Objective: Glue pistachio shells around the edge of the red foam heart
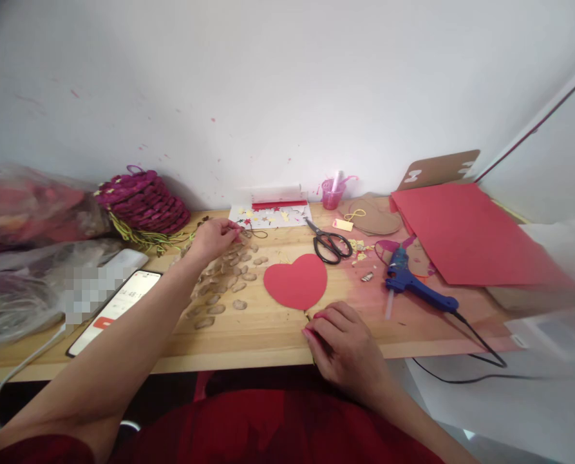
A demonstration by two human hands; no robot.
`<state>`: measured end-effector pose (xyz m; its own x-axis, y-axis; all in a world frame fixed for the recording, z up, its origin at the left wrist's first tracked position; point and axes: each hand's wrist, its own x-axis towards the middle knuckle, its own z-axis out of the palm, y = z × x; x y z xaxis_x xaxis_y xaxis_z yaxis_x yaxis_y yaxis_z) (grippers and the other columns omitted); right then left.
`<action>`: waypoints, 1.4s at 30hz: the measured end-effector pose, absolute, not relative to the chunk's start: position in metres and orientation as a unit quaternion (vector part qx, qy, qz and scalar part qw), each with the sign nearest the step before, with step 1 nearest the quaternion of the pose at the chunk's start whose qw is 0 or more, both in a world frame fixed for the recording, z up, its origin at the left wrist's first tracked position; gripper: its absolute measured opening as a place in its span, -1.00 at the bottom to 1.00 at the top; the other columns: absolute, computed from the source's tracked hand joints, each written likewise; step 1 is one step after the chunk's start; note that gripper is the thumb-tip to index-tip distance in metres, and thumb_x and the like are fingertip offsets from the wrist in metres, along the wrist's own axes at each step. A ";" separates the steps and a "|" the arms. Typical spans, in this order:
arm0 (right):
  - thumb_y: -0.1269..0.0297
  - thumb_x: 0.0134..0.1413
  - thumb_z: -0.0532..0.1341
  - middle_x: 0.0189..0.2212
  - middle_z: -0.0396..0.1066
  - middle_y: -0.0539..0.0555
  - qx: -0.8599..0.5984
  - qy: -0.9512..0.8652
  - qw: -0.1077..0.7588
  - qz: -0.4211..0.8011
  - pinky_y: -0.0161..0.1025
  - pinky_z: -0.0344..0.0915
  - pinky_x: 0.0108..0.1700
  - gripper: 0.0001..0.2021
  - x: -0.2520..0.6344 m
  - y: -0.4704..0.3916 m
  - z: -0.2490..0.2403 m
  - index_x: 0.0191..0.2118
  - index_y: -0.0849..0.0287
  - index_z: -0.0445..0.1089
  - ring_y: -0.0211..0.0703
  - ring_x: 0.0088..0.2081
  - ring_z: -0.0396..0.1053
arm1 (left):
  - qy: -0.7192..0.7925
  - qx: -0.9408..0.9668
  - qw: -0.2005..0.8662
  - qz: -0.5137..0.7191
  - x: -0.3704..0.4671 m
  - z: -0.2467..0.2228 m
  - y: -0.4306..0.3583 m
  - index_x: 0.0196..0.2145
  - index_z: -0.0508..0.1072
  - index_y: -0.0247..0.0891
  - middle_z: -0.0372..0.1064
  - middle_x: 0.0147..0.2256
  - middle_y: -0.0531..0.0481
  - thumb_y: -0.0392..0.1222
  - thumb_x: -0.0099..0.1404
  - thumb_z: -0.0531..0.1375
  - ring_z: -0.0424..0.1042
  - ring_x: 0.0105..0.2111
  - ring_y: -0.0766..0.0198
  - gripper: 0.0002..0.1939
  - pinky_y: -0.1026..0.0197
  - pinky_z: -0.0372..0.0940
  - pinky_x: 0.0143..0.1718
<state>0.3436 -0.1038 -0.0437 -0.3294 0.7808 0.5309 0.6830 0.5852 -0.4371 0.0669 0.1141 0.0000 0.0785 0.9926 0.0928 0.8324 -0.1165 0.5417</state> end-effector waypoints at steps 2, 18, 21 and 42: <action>0.52 0.12 0.29 -0.34 0.51 0.10 -0.451 -0.812 0.364 0.069 -0.06 0.38 -0.16 -0.86 0.344 -0.104 -0.044 -0.25 0.13 0.45 -0.04 -0.24 0.34 | 0.634 0.709 0.202 0.232 0.068 -0.002 0.114 -0.24 0.59 -0.20 0.61 -0.40 0.01 -0.13 0.28 0.17 0.53 -0.39 0.17 -0.79 0.22 0.31 -0.31; 0.51 0.13 0.28 -0.34 0.51 0.10 -0.451 -0.812 0.366 0.066 -0.06 0.38 -0.17 -0.87 0.343 -0.104 -0.043 -0.26 0.13 0.44 -0.04 -0.25 0.35 | 0.636 0.701 0.202 0.251 0.071 -0.005 0.110 -0.27 0.62 -0.22 0.57 -0.41 0.00 -0.10 0.19 0.27 0.47 -0.42 0.20 -0.80 0.21 0.30 -0.31; 0.51 0.13 0.28 -0.34 0.51 0.10 -0.452 -0.811 0.365 0.067 -0.05 0.38 -0.17 -0.87 0.343 -0.104 -0.043 -0.26 0.13 0.44 -0.03 -0.25 0.34 | 0.647 0.701 0.186 0.235 0.066 -0.005 0.106 -0.28 0.61 -0.20 0.58 -0.40 0.00 -0.10 0.20 0.28 0.49 -0.41 0.19 -0.82 0.21 0.30 -0.31; 0.52 0.12 0.30 -0.33 0.52 0.11 -0.447 -0.815 0.362 0.063 -0.07 0.37 -0.14 -0.86 0.344 -0.103 -0.045 -0.24 0.14 0.45 -0.04 -0.24 0.36 | 0.636 0.739 0.097 0.200 0.058 0.009 0.097 -0.27 0.64 -0.21 0.55 -0.41 -0.04 -0.02 0.26 0.22 0.43 -0.41 0.17 -0.73 0.22 0.20 -0.36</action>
